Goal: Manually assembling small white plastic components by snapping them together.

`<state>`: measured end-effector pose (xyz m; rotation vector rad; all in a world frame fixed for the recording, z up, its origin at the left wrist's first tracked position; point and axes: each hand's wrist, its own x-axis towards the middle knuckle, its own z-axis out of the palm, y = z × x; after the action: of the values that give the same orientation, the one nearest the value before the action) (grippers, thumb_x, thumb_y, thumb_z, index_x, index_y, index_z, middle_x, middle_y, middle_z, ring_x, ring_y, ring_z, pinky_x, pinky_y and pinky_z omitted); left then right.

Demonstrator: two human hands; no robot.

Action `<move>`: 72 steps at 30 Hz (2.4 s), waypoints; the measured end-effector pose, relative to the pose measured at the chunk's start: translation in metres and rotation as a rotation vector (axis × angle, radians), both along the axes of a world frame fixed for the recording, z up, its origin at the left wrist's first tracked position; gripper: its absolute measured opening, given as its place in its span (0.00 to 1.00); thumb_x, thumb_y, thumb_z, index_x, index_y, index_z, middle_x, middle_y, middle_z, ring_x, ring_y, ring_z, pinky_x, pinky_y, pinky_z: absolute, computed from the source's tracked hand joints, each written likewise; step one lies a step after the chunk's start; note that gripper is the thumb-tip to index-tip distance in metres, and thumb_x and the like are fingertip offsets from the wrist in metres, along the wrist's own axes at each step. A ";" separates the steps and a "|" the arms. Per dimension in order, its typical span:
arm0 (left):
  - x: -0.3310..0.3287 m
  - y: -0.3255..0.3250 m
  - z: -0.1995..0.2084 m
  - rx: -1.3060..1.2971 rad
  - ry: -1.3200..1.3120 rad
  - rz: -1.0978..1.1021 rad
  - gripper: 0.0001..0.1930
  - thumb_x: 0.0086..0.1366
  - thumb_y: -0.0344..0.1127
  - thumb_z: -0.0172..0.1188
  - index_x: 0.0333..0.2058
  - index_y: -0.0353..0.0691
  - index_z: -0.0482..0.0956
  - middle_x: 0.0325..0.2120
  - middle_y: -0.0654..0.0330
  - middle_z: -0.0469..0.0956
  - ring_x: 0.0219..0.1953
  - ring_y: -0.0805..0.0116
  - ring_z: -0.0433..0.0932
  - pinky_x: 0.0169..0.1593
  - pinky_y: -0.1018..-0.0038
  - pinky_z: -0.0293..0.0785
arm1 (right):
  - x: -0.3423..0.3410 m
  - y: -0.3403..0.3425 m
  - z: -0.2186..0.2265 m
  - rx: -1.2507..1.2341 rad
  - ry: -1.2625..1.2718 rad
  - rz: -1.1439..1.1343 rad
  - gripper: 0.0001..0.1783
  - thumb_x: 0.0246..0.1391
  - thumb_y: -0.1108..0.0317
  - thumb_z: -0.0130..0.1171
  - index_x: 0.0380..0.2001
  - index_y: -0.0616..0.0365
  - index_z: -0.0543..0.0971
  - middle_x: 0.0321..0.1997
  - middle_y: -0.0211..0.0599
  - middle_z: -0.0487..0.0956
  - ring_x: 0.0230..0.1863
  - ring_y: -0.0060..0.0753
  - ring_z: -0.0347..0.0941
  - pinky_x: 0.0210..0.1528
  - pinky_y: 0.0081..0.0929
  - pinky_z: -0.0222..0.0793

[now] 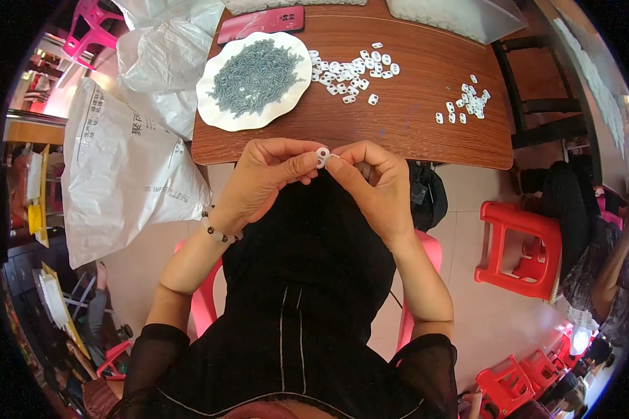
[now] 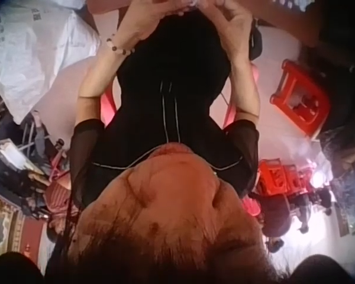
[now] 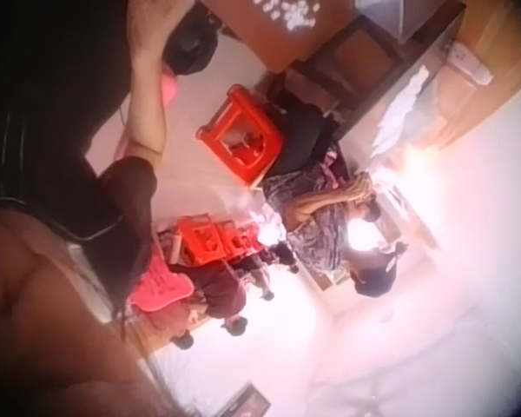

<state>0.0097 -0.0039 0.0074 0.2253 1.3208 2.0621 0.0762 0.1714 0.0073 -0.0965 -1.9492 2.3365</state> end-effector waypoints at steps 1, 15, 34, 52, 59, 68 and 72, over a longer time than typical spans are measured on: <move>0.001 0.000 0.000 -0.010 0.028 0.007 0.12 0.61 0.34 0.65 0.40 0.32 0.82 0.33 0.60 0.82 0.31 0.79 0.76 0.35 0.83 0.72 | 0.000 0.000 0.000 -0.012 -0.014 0.003 0.04 0.55 0.74 0.61 0.31 0.64 0.78 0.34 0.27 0.79 0.31 0.09 0.68 0.34 0.10 0.63; -0.004 -0.006 0.003 0.013 0.018 -0.039 0.12 0.61 0.34 0.65 0.40 0.32 0.83 0.29 0.61 0.82 0.28 0.80 0.75 0.33 0.83 0.73 | -0.005 -0.004 0.002 -0.077 0.063 0.059 0.10 0.53 0.75 0.64 0.38 0.63 0.77 0.41 0.33 0.77 0.37 0.14 0.70 0.41 0.13 0.66; -0.004 -0.012 0.010 0.032 -0.098 -0.161 0.12 0.61 0.39 0.65 0.34 0.34 0.83 0.25 0.63 0.80 0.26 0.80 0.75 0.30 0.83 0.73 | -0.009 -0.001 0.001 0.244 0.273 0.158 0.22 0.48 0.61 0.66 0.44 0.64 0.80 0.48 0.39 0.80 0.47 0.34 0.69 0.51 0.29 0.64; 0.007 -0.008 0.004 0.098 -0.121 -0.102 0.11 0.62 0.39 0.64 0.33 0.35 0.84 0.22 0.66 0.78 0.24 0.82 0.72 0.29 0.85 0.68 | -0.010 -0.003 0.000 0.401 0.359 0.110 0.19 0.46 0.63 0.67 0.41 0.62 0.80 0.44 0.36 0.81 0.42 0.33 0.69 0.47 0.27 0.65; 0.007 -0.010 0.008 0.083 -0.093 -0.097 0.10 0.63 0.36 0.63 0.33 0.34 0.83 0.22 0.65 0.78 0.23 0.81 0.72 0.27 0.85 0.65 | -0.006 -0.014 0.004 0.171 0.208 0.112 0.22 0.49 0.62 0.65 0.46 0.63 0.79 0.45 0.36 0.81 0.42 0.31 0.69 0.47 0.27 0.65; 0.014 -0.008 0.009 0.107 -0.152 -0.053 0.09 0.62 0.35 0.63 0.32 0.34 0.84 0.21 0.65 0.77 0.23 0.81 0.72 0.27 0.85 0.64 | -0.006 -0.015 -0.004 0.266 0.293 0.132 0.22 0.54 0.59 0.61 0.46 0.65 0.79 0.46 0.41 0.81 0.41 0.30 0.72 0.44 0.23 0.69; 0.012 -0.011 0.006 0.091 -0.172 -0.065 0.09 0.62 0.35 0.63 0.32 0.34 0.84 0.21 0.64 0.77 0.23 0.81 0.72 0.27 0.85 0.65 | -0.007 -0.014 -0.009 0.267 0.331 0.141 0.21 0.54 0.60 0.61 0.46 0.66 0.79 0.45 0.44 0.81 0.41 0.29 0.73 0.43 0.23 0.70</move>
<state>0.0219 -0.0146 0.0133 0.1254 1.1039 2.0404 0.0689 0.1570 -0.0016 0.4310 -2.1229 1.9812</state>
